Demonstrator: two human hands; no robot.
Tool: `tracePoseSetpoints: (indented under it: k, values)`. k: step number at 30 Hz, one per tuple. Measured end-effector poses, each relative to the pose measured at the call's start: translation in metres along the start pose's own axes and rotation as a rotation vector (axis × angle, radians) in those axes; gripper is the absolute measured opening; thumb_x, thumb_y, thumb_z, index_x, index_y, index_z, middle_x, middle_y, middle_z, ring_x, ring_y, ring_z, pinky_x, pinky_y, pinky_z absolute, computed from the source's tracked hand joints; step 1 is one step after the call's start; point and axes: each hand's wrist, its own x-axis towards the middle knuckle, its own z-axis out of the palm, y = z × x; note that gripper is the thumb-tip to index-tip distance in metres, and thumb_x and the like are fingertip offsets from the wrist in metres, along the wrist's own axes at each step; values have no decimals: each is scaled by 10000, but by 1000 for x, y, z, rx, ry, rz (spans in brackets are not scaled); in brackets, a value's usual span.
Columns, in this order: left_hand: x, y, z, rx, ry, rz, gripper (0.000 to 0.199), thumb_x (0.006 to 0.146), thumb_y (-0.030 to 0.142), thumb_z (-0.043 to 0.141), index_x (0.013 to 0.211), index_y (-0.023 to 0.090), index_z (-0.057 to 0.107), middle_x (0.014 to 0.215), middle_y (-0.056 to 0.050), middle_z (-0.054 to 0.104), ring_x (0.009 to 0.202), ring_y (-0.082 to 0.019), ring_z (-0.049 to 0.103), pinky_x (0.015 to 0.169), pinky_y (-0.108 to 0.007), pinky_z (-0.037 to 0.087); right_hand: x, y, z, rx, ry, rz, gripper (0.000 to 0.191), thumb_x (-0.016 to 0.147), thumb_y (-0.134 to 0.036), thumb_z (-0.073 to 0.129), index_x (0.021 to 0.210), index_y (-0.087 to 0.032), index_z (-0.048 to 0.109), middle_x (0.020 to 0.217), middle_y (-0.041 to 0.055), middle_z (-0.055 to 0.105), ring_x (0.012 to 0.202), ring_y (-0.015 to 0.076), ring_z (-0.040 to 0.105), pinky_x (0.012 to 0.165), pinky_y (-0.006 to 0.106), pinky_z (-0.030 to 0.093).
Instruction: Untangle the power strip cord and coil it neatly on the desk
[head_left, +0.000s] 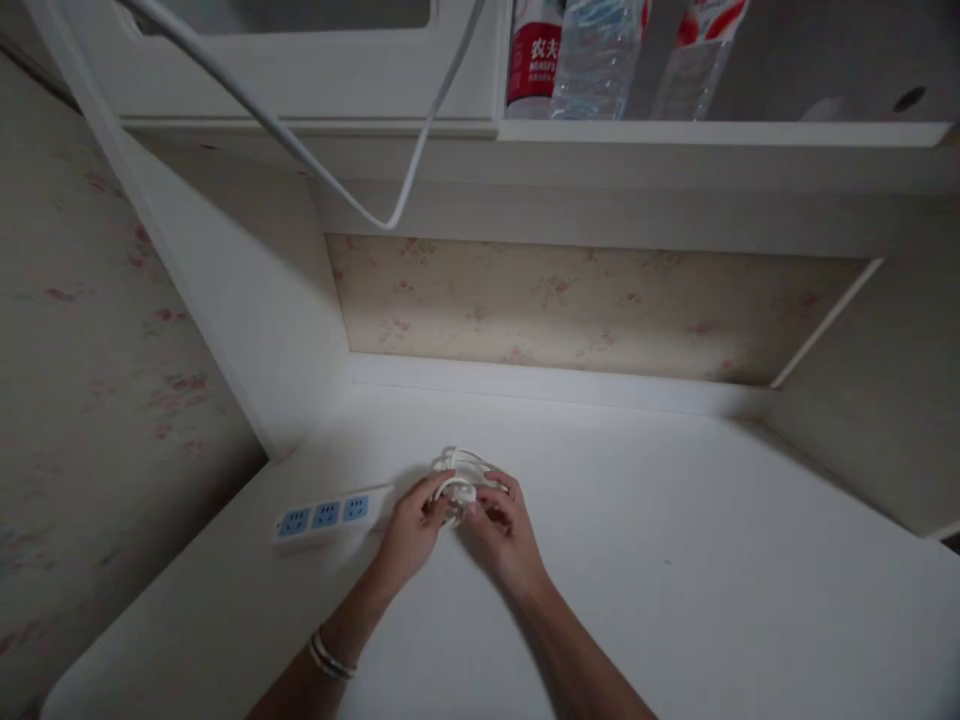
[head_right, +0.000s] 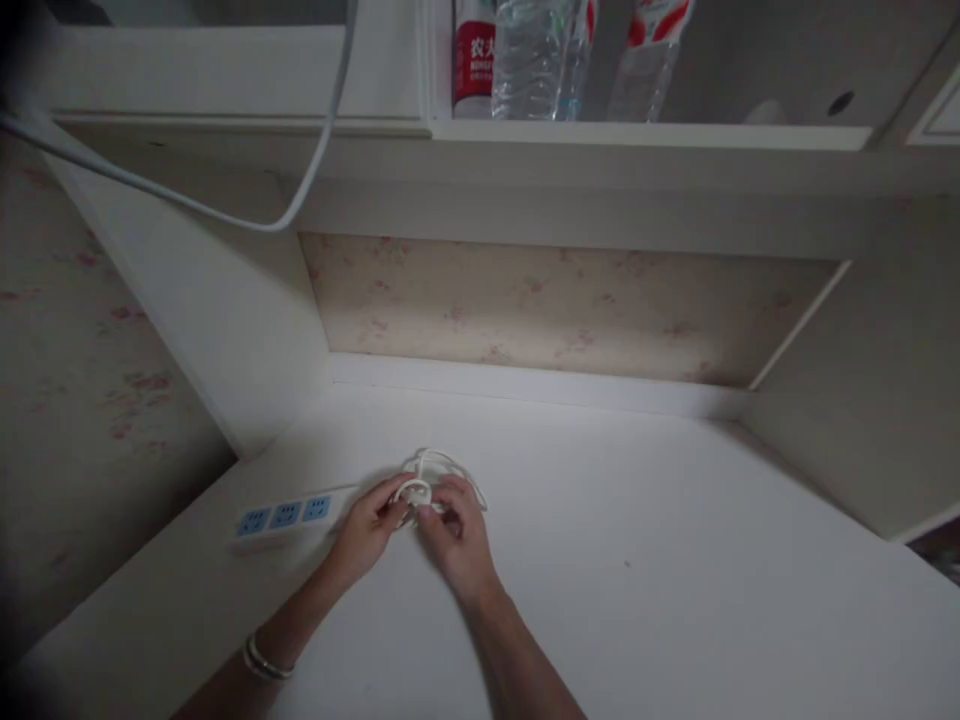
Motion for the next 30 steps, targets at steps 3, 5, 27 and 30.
tracePoseSetpoints:
  k: [3,5,27,30]
  values:
    - [-1,2,-4,-146,-35,-49,317,828,239,548,1123,204,660,1158,-64,663,1050,-208,602,900,-296,459,-1,-3,0,134,-120,35,181,869,-376,606,964,-226,641,1154,75,592,1035,208,568,811,306,487]
    - [0,4,-5,-239,-40,-111,311,792,219,570,1079,194,687,1119,-64,682,1027,-216,611,883,-296,465,-2,-2,1,190,-178,78,171,883,-360,596,986,-226,618,1069,58,636,970,194,597,821,309,481]
    - [-2,23,-12,-431,-217,-174,327,780,358,682,1048,170,677,1039,-80,675,949,-211,606,824,-284,471,3,-12,-4,288,-306,179,398,806,-376,686,1186,-261,649,1175,69,630,1098,243,569,962,396,430]
    - [-1,23,-14,-415,-255,-166,311,799,361,653,1044,174,695,1045,-88,680,964,-222,607,820,-295,479,4,-12,-5,240,-308,155,375,813,-400,670,1159,-255,661,1135,66,646,1053,232,588,925,378,454]
